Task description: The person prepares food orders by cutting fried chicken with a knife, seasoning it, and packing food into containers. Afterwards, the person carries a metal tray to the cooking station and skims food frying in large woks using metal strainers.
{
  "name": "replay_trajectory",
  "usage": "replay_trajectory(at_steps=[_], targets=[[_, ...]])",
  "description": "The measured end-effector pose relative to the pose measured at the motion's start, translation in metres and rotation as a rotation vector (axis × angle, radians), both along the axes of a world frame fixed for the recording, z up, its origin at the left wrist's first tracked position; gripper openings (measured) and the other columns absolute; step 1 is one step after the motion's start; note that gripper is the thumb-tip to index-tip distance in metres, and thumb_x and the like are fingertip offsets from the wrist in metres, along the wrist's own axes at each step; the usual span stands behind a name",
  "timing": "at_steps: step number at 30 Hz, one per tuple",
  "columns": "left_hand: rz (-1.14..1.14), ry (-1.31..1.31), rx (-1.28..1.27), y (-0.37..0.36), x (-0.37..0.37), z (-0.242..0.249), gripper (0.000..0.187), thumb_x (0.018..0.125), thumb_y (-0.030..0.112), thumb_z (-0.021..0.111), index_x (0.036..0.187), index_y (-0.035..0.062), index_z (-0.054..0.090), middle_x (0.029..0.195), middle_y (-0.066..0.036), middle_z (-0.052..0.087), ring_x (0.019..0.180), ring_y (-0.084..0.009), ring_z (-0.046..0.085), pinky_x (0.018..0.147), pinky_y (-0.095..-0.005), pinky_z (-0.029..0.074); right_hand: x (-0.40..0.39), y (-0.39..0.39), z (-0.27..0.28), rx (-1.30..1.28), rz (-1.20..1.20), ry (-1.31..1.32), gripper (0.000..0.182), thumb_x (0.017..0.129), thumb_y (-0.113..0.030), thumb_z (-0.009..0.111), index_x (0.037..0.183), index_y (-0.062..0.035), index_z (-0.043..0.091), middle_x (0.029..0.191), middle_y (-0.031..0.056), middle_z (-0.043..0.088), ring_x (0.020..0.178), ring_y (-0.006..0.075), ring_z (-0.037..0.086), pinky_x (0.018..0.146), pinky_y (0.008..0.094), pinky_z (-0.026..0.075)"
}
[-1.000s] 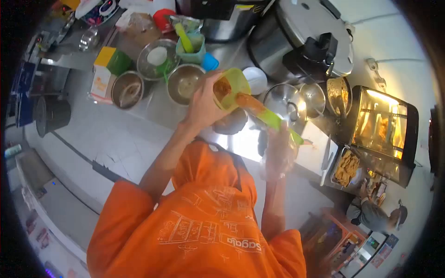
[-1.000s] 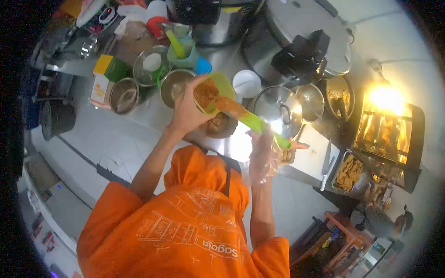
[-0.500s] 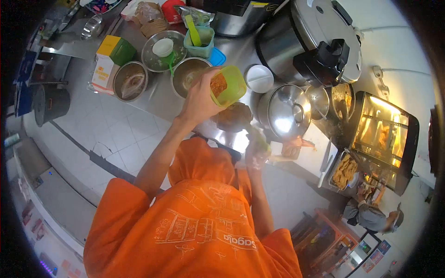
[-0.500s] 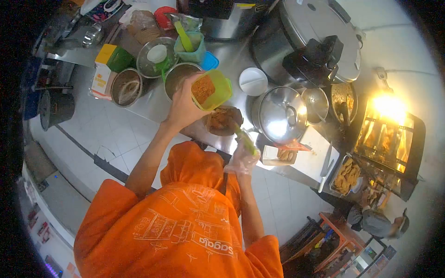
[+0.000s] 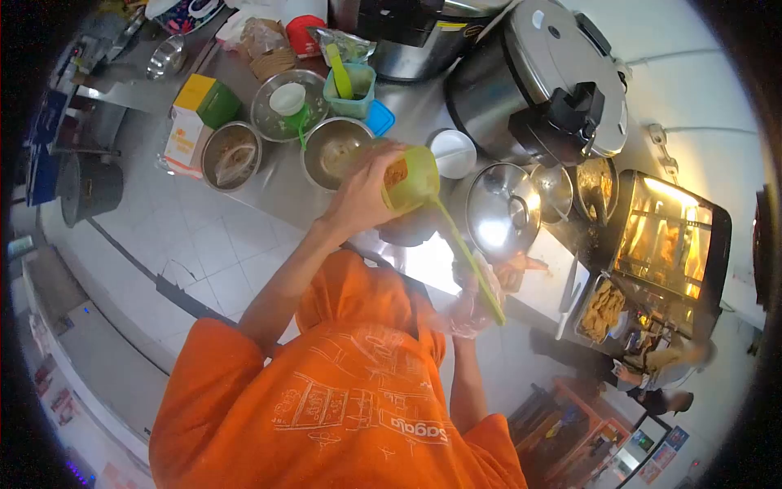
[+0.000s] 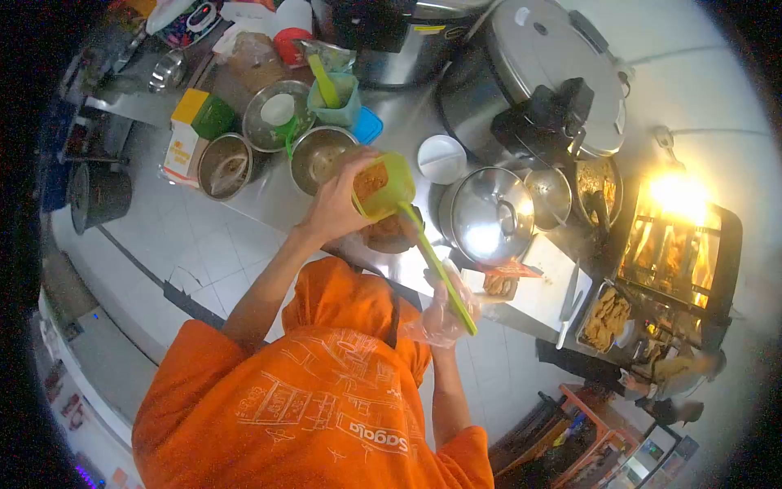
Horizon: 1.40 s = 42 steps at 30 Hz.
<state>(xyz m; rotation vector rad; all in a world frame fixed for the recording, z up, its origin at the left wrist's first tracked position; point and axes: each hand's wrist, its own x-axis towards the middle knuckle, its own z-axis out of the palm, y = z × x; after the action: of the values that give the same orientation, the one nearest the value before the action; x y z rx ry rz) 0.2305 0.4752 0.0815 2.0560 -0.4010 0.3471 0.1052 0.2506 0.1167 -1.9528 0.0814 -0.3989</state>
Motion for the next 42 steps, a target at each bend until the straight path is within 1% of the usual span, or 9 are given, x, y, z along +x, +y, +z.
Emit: replay_trajectory(at_steps=[5, 12, 21, 24, 29, 34, 37, 41, 42], targets=[[-0.085, -0.132, 0.048, -0.019, -0.003, -0.005, 0.080, 0.066, 0.023, 0.091, 0.133, 0.0052, 0.051, 0.139, -0.017, 0.056, 0.134, -0.0373, 0.051, 0.114, -0.0498, 0.038, 0.058, 0.022, -0.010, -0.510, 0.185, -0.215, 0.022, 0.093, -0.011, 0.064, 0.112, -0.0033, 0.071, 0.092, 0.0164, 0.074, 0.075, 0.0236, 0.072, 0.067, 0.0326, 0.054], [-0.089, -0.119, 0.058, -0.030, 0.005, 0.003, 0.080, 0.067, 0.024, 0.090, 0.132, 0.0056, 0.049, 0.137, -0.016, 0.057, 0.134, -0.0377, 0.049, 0.112, -0.0508, 0.039, 0.061, 0.027, -0.010, 0.507, -0.263, 0.471, 0.037, 0.099, -0.027, 0.064, 0.113, 0.0072, 0.068, 0.087, 0.0111, 0.073, 0.074, 0.0154, 0.068, 0.070, 0.0305, 0.053], [-0.024, -0.091, -0.015, -0.039, 0.022, -0.003, 0.084, 0.063, 0.026, 0.092, 0.133, 0.0057, 0.049, 0.128, -0.017, 0.061, 0.121, -0.0382, 0.058, 0.104, -0.0482, 0.046, 0.062, -0.023, -0.018, 0.465, -0.285, 0.550, 0.052, 0.103, -0.042, 0.055, 0.117, 0.0071, 0.067, 0.093, 0.0080, 0.066, 0.078, 0.0122, 0.058, 0.067, 0.0289, 0.048], [0.028, -0.071, -0.029, -0.035, 0.035, -0.006, 0.083, 0.063, 0.024, 0.091, 0.132, 0.0054, 0.049, 0.125, -0.018, 0.062, 0.117, -0.0391, 0.059, 0.101, -0.0480, 0.047, 0.033, -0.042, -0.031, 0.126, -0.218, 0.437, 0.054, 0.102, -0.046, 0.053, 0.112, 0.0052, 0.067, 0.089, 0.0073, 0.065, 0.077, 0.0133, 0.057, 0.066, 0.0297, 0.047], [0.137, 0.038, 0.007, -0.033, 0.061, -0.028, 0.088, 0.062, 0.029, 0.093, 0.133, 0.0054, 0.047, 0.123, -0.020, 0.062, 0.115, -0.0404, 0.060, 0.099, -0.0477, 0.048, 0.002, -0.024, -0.044, 0.237, -0.329, 0.401, 0.035, 0.096, -0.031, 0.067, 0.110, 0.0016, 0.068, 0.093, 0.0085, 0.071, 0.080, 0.0161, 0.068, 0.073, 0.0317, 0.054], [0.216, 0.157, 0.013, -0.048, 0.087, -0.061, 0.095, 0.060, 0.036, 0.095, 0.134, 0.0036, 0.044, 0.124, -0.022, 0.062, 0.117, -0.0394, 0.060, 0.099, -0.0471, 0.049, 0.000, -0.019, -0.074, -0.389, 0.134, 0.051, 0.032, 0.085, 0.001, 0.072, 0.117, -0.0021, 0.069, 0.096, 0.0135, 0.075, 0.085, 0.0218, 0.071, 0.075, 0.0360, 0.057], [0.275, 0.271, -0.019, -0.061, 0.100, -0.074, 0.103, 0.058, 0.041, 0.096, 0.136, 0.0026, 0.041, 0.126, -0.023, 0.061, 0.119, -0.0396, 0.059, 0.100, -0.0479, 0.048, 0.000, -0.022, -0.072, -0.471, 0.312, -0.046, 0.035, 0.084, 0.001, 0.072, 0.118, -0.0046, 0.070, 0.094, 0.0125, 0.075, 0.085, 0.0241, 0.071, 0.075, 0.0358, 0.056], [0.308, 0.375, -0.109, -0.071, 0.115, -0.095, 0.112, 0.055, 0.044, 0.097, 0.140, 0.0021, 0.036, 0.130, -0.025, 0.059, 0.121, -0.0418, 0.058, 0.103, -0.0493, 0.046, -0.002, -0.021, -0.058, -0.345, 0.059, 0.224, 0.026, 0.091, -0.011, 0.067, 0.117, -0.0072, 0.071, 0.098, 0.0091, 0.074, 0.083, 0.0220, 0.070, 0.070, 0.0330, 0.054], [0.305, 0.364, -0.123, -0.073, 0.119, -0.096, 0.114, 0.055, 0.044, 0.097, 0.141, 0.0020, 0.035, 0.130, -0.025, 0.059, 0.122, -0.0424, 0.057, 0.103, -0.0495, 0.046, -0.001, -0.020, -0.064, 0.127, -0.138, 0.321, 0.025, 0.094, -0.009, 0.063, 0.116, 0.0035, 0.067, 0.092, 0.0127, 0.073, 0.082, 0.0204, 0.070, 0.075, 0.0348, 0.056]])
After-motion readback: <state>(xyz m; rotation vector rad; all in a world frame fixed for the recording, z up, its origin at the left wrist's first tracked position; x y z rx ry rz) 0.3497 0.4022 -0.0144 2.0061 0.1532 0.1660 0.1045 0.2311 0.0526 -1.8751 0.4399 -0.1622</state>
